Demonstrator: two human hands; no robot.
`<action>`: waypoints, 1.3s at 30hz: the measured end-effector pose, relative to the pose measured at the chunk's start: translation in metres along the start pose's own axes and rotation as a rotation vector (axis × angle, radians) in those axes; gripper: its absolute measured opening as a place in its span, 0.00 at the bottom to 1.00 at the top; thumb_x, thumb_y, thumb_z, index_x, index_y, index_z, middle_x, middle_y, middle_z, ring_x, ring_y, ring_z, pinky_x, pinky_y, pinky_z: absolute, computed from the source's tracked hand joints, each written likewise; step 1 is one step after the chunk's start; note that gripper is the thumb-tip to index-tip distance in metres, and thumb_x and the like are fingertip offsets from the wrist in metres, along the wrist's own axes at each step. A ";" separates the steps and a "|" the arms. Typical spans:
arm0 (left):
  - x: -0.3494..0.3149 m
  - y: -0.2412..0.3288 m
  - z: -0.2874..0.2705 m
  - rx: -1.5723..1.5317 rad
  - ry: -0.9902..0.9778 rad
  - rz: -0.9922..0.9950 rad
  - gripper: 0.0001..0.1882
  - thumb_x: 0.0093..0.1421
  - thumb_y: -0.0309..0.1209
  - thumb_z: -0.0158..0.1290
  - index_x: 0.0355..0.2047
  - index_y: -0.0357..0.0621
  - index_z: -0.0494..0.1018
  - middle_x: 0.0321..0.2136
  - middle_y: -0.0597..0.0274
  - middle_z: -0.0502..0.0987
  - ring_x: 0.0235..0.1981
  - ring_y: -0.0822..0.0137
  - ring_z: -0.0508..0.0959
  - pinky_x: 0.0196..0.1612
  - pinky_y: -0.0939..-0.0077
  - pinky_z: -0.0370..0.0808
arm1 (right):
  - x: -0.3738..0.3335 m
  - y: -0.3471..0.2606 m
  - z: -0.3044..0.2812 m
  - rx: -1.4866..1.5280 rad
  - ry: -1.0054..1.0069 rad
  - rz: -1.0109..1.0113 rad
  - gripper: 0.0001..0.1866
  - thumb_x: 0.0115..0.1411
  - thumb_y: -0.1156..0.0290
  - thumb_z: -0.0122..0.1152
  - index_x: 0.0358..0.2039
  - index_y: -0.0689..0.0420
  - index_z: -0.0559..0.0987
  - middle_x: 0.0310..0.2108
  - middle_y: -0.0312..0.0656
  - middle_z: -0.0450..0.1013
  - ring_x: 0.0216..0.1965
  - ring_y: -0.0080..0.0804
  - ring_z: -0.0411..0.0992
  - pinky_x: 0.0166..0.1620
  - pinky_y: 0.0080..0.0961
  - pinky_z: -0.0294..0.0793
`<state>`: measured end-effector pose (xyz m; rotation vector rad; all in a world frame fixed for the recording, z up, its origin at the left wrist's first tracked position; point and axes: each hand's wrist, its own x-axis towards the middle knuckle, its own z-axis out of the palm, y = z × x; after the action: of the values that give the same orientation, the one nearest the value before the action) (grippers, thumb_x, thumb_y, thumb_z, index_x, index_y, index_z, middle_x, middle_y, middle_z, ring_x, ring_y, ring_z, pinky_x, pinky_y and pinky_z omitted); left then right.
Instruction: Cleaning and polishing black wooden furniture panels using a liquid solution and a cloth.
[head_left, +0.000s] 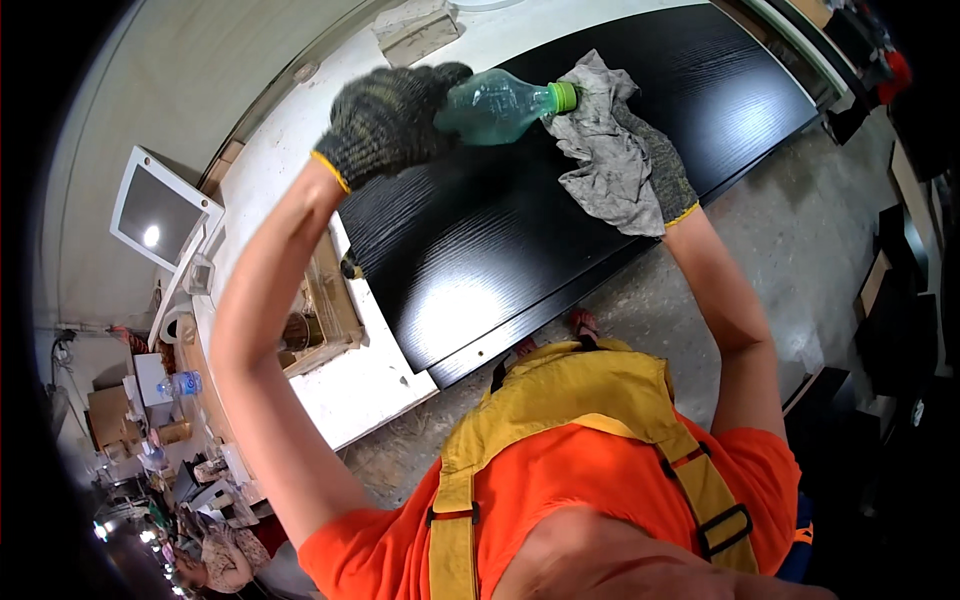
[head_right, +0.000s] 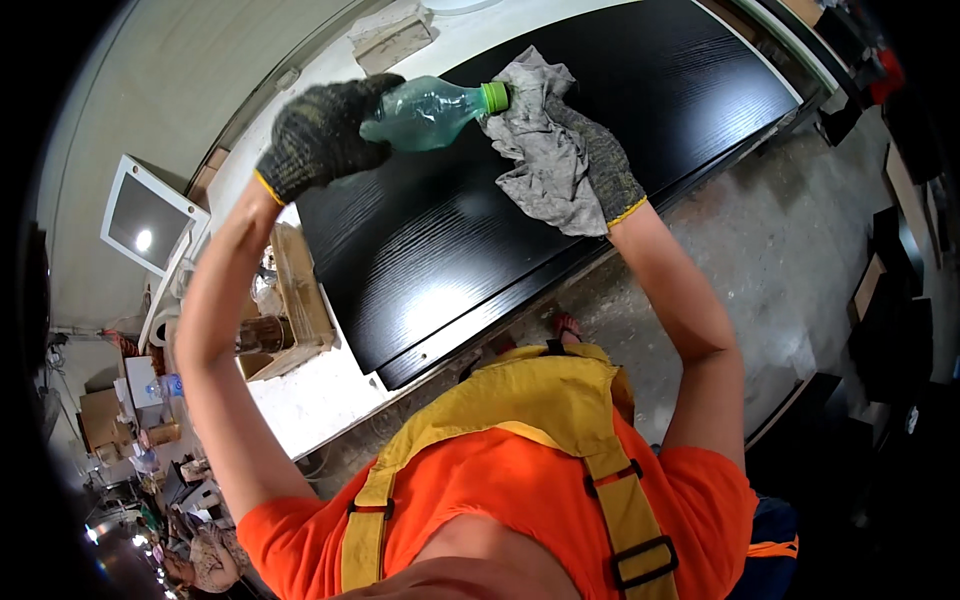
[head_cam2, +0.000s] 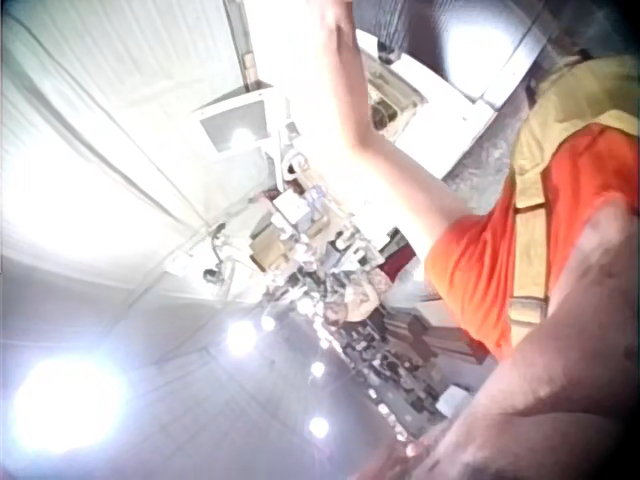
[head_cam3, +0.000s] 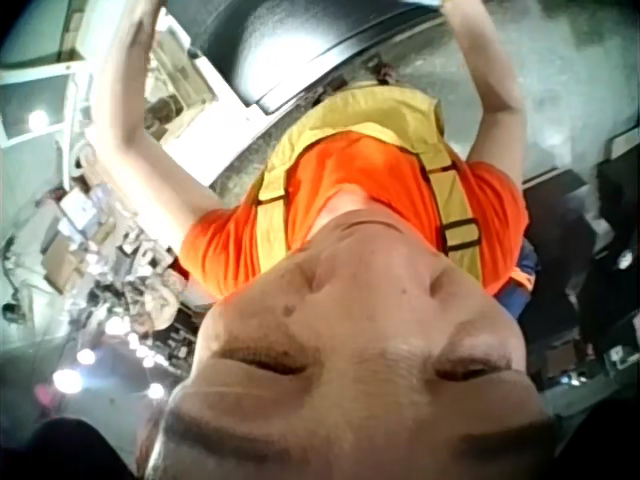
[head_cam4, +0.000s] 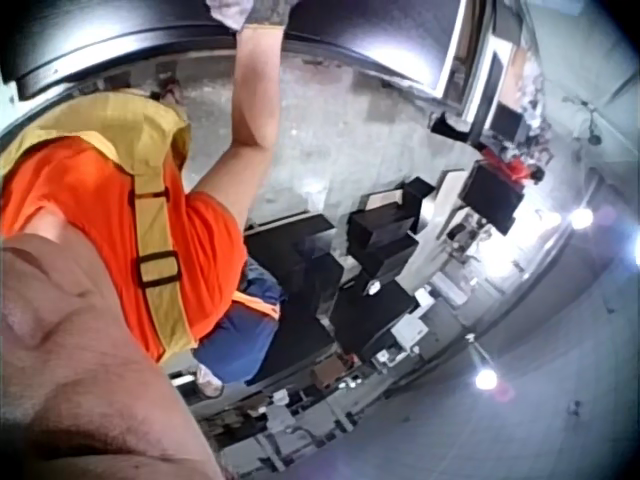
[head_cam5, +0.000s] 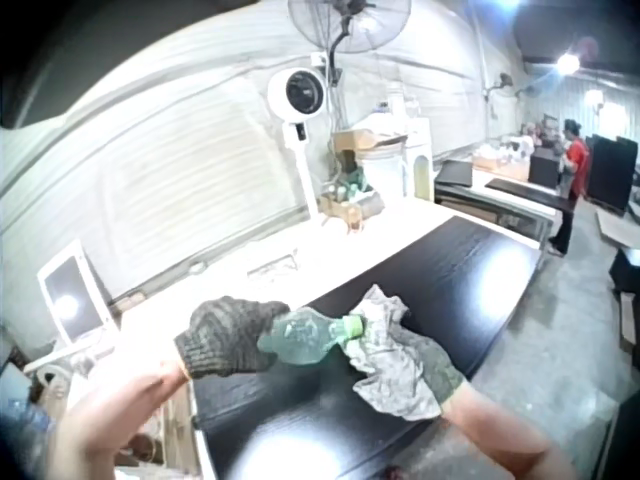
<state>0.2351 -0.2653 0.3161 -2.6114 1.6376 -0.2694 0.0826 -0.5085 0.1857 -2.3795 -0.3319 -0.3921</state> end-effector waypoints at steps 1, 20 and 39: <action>-0.007 -0.003 0.008 -0.343 -0.228 -0.305 0.38 0.46 0.43 0.65 0.60 0.58 0.71 0.40 0.51 0.83 0.38 0.57 0.85 0.45 0.62 0.82 | 0.000 0.002 -0.001 -0.018 0.034 -0.057 0.50 0.56 0.59 0.69 0.71 0.50 0.47 0.64 0.47 0.63 0.59 0.45 0.70 0.60 0.36 0.72; -0.110 -0.038 0.132 -1.384 0.668 -0.542 0.32 0.51 0.37 0.69 0.55 0.40 0.72 0.45 0.55 0.81 0.45 0.62 0.80 0.51 0.67 0.78 | 0.069 -0.019 0.006 -0.710 0.063 -0.091 0.17 0.67 0.56 0.54 0.48 0.49 0.82 0.43 0.41 0.79 0.48 0.37 0.74 0.55 0.35 0.71; -0.113 -0.033 0.131 -1.226 0.733 -0.575 0.34 0.49 0.42 0.71 0.53 0.38 0.73 0.44 0.54 0.81 0.45 0.62 0.81 0.50 0.67 0.79 | 0.059 -0.035 0.013 -0.671 -0.102 -0.145 0.16 0.66 0.59 0.57 0.48 0.52 0.81 0.46 0.42 0.77 0.48 0.41 0.74 0.53 0.35 0.73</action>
<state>0.2388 -0.1567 0.1781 -4.3524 1.2957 -0.3286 0.1274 -0.4667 0.2194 -3.0488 -0.4785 -0.5091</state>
